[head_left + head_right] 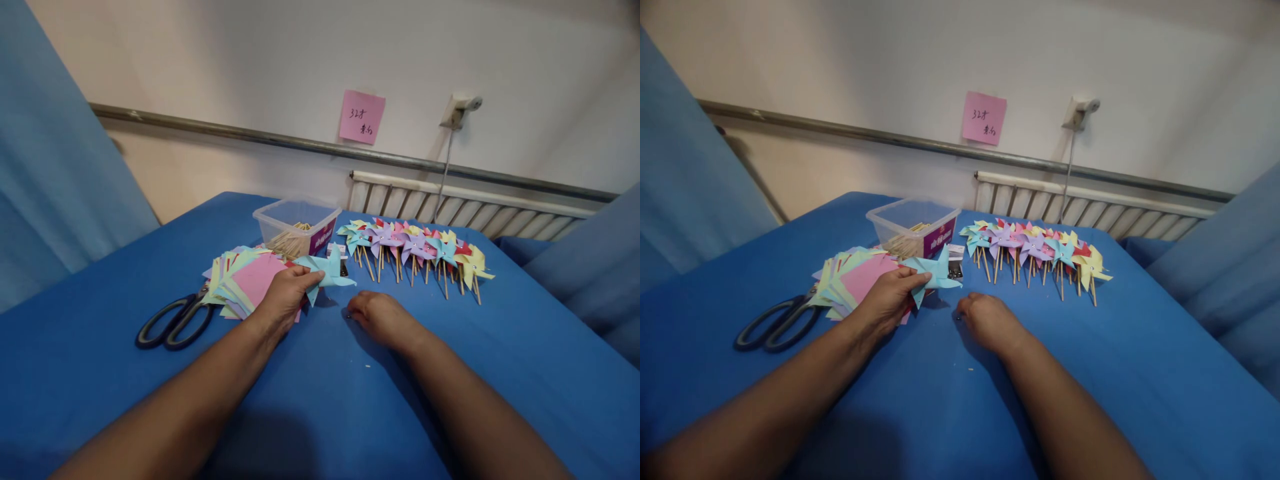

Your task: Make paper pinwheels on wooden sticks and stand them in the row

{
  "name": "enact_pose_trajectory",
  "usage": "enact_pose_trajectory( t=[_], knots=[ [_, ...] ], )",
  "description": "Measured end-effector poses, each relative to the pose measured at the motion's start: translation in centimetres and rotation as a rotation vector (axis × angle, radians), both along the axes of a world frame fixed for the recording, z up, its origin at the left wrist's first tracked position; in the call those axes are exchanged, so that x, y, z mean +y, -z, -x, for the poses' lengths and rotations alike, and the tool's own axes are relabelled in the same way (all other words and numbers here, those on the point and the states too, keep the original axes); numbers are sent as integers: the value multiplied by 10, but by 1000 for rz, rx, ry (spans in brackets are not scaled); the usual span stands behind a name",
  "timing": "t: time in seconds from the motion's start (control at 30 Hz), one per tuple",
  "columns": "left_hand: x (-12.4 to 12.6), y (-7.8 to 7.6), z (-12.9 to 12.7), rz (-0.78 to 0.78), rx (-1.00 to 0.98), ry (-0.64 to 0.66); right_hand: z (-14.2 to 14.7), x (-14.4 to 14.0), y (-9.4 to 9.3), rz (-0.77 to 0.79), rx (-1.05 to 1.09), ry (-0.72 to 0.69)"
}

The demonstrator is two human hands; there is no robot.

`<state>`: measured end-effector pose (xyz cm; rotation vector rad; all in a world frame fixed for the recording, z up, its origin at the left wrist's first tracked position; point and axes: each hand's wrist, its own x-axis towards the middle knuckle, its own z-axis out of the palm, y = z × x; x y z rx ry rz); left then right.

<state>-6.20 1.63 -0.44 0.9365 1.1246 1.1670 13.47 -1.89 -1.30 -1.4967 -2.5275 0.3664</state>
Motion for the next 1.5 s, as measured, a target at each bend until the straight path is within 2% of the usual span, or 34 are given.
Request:
enact_pose_trajectory(
  t=[0.4,0.77,1.0,1.2,1.4,1.5],
  knots=[
    [-1,-2,-1,-2,1,-1,19,-10,0,-36,-112,45],
    [-3,-5,-1,-6,39,12,2,5,10,83,224,106],
    [-4,-7,-2,-3,46,16,0,9,16,90,259,115],
    [-4,-7,-2,7,18,9,2,8,12,111,211,158],
    [-5,-8,-1,-14,51,-7,1,6,5,69,141,177],
    [-8,-10,-2,-42,131,-18,-7,9,2,-9,216,234]
  ],
)
